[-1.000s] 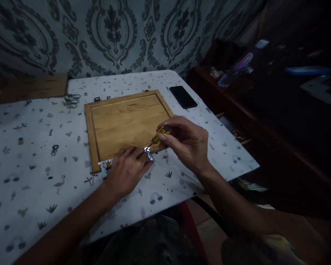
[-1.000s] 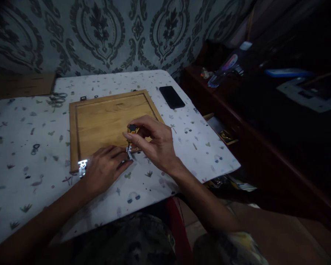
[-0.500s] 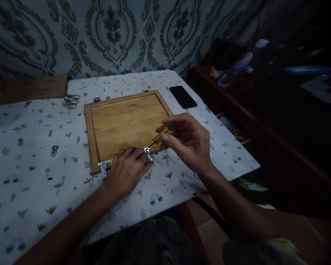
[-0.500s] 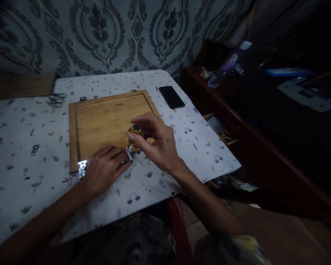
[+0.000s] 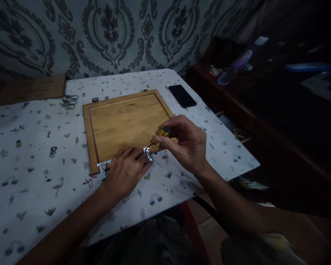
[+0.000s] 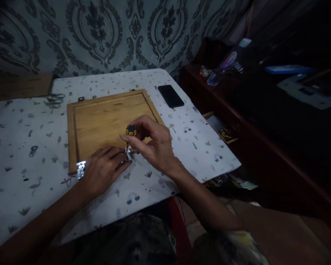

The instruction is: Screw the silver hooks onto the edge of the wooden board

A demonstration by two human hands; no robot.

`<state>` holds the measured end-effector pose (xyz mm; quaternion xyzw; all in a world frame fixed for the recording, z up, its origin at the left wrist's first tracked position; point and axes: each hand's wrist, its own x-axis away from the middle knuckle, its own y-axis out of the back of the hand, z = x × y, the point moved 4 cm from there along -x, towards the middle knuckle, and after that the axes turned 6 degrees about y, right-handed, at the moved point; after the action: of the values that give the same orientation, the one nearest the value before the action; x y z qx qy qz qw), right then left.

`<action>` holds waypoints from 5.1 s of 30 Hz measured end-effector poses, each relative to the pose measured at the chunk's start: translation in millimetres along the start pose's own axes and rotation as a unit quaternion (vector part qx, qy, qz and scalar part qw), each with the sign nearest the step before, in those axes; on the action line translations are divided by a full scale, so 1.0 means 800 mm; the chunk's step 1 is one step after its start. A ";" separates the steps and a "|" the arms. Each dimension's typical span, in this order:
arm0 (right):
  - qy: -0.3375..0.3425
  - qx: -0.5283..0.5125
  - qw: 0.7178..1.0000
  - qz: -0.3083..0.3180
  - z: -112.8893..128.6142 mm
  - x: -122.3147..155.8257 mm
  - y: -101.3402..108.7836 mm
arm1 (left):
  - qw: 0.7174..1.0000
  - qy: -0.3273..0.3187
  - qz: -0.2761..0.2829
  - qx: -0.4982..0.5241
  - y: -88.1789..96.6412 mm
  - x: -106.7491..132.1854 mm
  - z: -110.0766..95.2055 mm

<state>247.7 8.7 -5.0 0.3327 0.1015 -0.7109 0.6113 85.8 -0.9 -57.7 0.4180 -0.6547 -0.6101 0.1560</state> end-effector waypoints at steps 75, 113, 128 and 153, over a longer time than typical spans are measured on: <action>0.001 -0.004 0.999 0.043 -0.001 0.009 0.022 | 1.000 -0.008 -0.021 -0.007 0.002 0.000 -0.003; 0.036 0.048 0.996 -0.061 -0.010 0.020 0.016 | 0.999 -0.024 -0.034 -0.010 0.006 -0.002 -0.004; 0.022 0.019 0.999 0.045 0.004 -0.004 0.007 | 1.000 -0.008 -0.021 0.007 0.002 0.000 -0.003; -0.025 -0.032 0.999 0.010 0.001 0.002 -0.001 | 0.999 -0.024 -0.035 -0.003 0.003 0.000 -0.002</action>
<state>246.8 7.0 -5.6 0.2956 0.1057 -0.7092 0.6312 86.2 -2.0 -54.7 0.4259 -0.6415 -0.6266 0.1202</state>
